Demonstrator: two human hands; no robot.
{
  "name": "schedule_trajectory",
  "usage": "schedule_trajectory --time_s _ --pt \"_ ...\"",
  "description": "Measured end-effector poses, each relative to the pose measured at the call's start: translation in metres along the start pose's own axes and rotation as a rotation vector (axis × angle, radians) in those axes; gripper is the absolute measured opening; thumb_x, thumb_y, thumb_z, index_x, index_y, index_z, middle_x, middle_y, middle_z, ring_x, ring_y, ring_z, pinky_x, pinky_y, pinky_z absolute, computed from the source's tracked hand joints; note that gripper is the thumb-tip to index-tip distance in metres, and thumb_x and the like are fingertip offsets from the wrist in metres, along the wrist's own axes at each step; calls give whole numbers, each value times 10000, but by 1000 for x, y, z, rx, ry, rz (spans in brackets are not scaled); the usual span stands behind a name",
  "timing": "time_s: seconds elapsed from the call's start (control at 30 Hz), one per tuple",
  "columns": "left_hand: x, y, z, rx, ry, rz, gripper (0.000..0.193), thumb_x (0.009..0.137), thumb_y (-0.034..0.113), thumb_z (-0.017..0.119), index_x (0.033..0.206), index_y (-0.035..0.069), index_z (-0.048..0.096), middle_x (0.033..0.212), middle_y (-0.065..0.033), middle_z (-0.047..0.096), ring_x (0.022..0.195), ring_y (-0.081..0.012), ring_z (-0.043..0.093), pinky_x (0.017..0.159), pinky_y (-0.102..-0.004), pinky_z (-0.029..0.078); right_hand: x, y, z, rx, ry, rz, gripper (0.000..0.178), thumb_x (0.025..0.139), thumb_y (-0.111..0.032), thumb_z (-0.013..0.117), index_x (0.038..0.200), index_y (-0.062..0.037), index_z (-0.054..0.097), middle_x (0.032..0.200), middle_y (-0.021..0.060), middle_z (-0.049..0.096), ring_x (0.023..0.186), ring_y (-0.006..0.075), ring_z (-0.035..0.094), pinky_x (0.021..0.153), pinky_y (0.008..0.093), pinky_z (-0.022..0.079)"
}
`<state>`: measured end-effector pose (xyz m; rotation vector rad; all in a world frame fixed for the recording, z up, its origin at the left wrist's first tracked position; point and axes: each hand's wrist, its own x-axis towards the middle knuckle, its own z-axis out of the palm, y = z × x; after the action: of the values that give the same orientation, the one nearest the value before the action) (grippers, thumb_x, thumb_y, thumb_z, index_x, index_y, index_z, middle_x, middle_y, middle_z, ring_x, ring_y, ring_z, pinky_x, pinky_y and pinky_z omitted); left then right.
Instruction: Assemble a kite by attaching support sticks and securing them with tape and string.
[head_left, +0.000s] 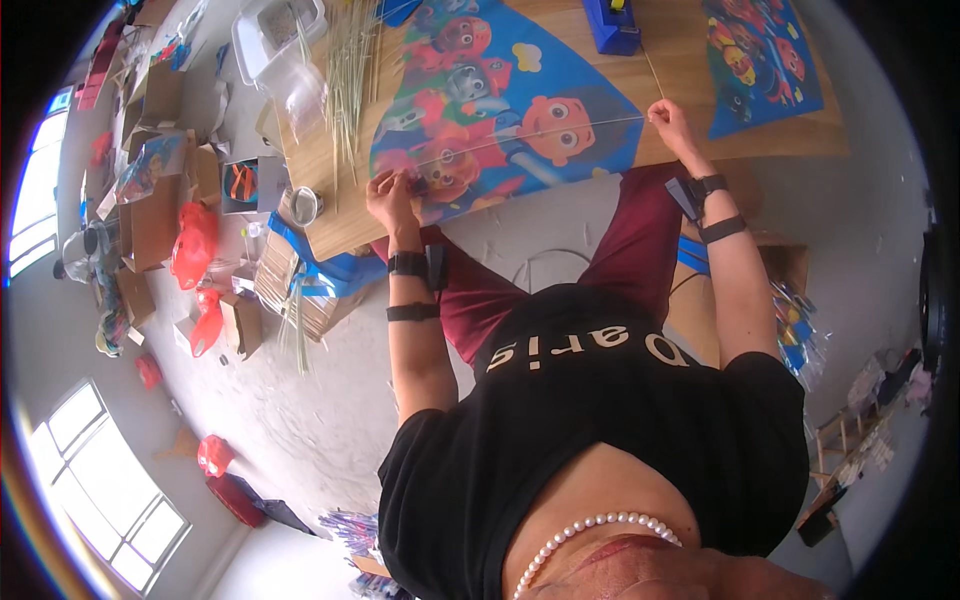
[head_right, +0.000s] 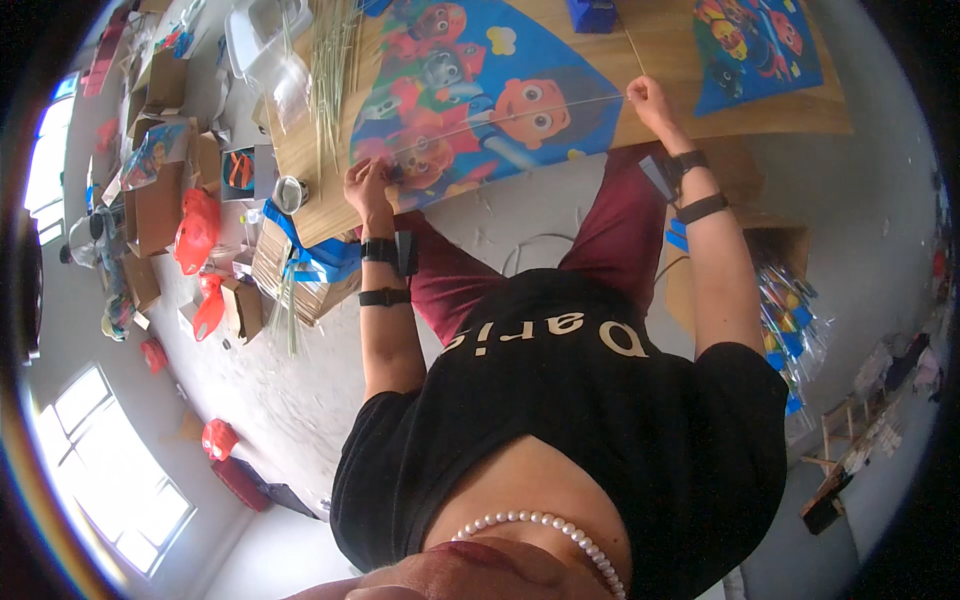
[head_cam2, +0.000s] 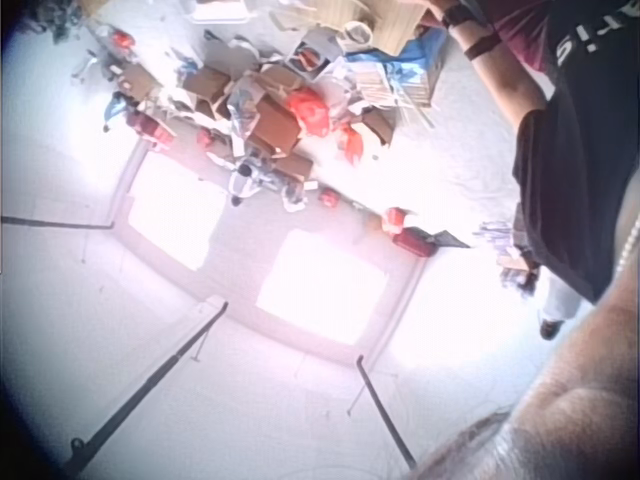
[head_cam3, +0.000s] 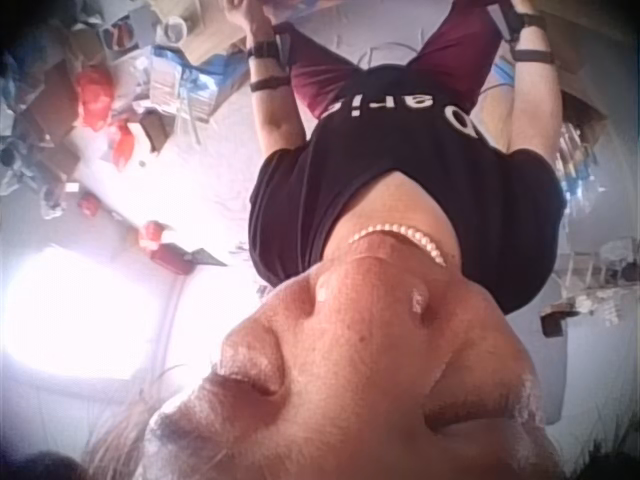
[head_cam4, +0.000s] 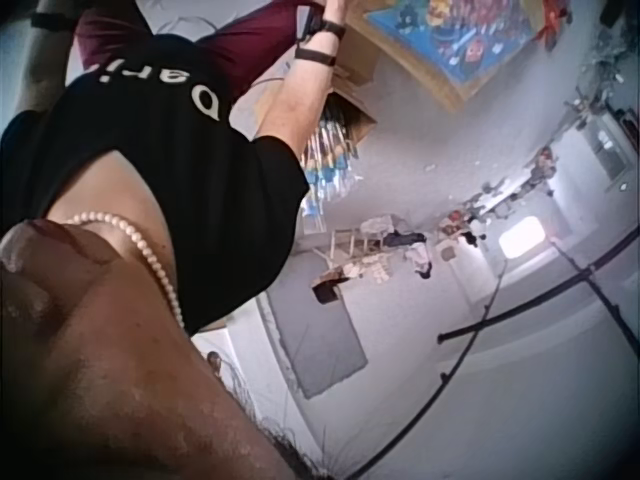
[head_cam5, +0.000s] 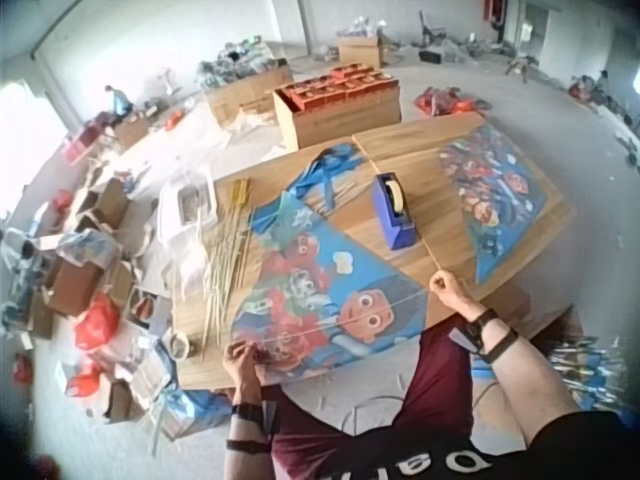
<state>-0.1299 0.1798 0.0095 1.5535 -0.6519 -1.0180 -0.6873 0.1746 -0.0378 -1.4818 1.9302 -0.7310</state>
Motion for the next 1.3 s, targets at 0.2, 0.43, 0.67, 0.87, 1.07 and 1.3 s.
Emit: schedule_trajectory --time_s 0.2,0.43,0.67,0.87,1.07,1.3 --pt "6 -6 -5 9 74 21 286 814 -15 786 1017 -19 584 842 -92 665 672 -142 634 556 -253 501 -12 -35 -2 -164 89 82 370 887 -315 742 1176 -153 578 921 41 729 884 217 706 783 369 533" --pt "1 -4 2 42 108 17 270 815 -12 784 995 -19 582 820 -79 647 642 -131 618 518 -250 481 -20 -52 -5 -139 112 148 320 872 -254 746 1107 -92 602 964 118 723 929 298 703 811 410 540" --pt "-2 -3 4 30 99 6 272 820 -20 774 1002 -24 571 802 -80 646 605 -123 606 489 -243 464 -18 -49 -4 -198 131 144 337 887 -317 747 1115 -115 602 917 57 720 880 232 706 795 375 538" --pt "3 -7 2 41 77 12 284 818 -25 773 1011 -30 564 793 -81 645 590 -119 601 482 -233 455 -12 -40 -2 -219 133 155 337 875 -308 760 1096 -100 616 916 70 719 883 236 704 796 380 539" --pt "16 -22 -11 20 65 42 273 817 0 786 986 -24 573 833 -84 653 674 -137 631 580 -261 521 -5 -40 2 -187 128 128 348 862 -323 771 1091 -110 618 958 73 731 907 237 705 810 379 538" --pt "0 -13 6 146 150 67 277 826 20 790 1005 -18 582 813 -80 660 641 -127 612 546 -253 496 -8 -37 -3 -214 100 183 351 866 -330 760 1095 -105 616 957 74 734 928 242 705 829 381 534"
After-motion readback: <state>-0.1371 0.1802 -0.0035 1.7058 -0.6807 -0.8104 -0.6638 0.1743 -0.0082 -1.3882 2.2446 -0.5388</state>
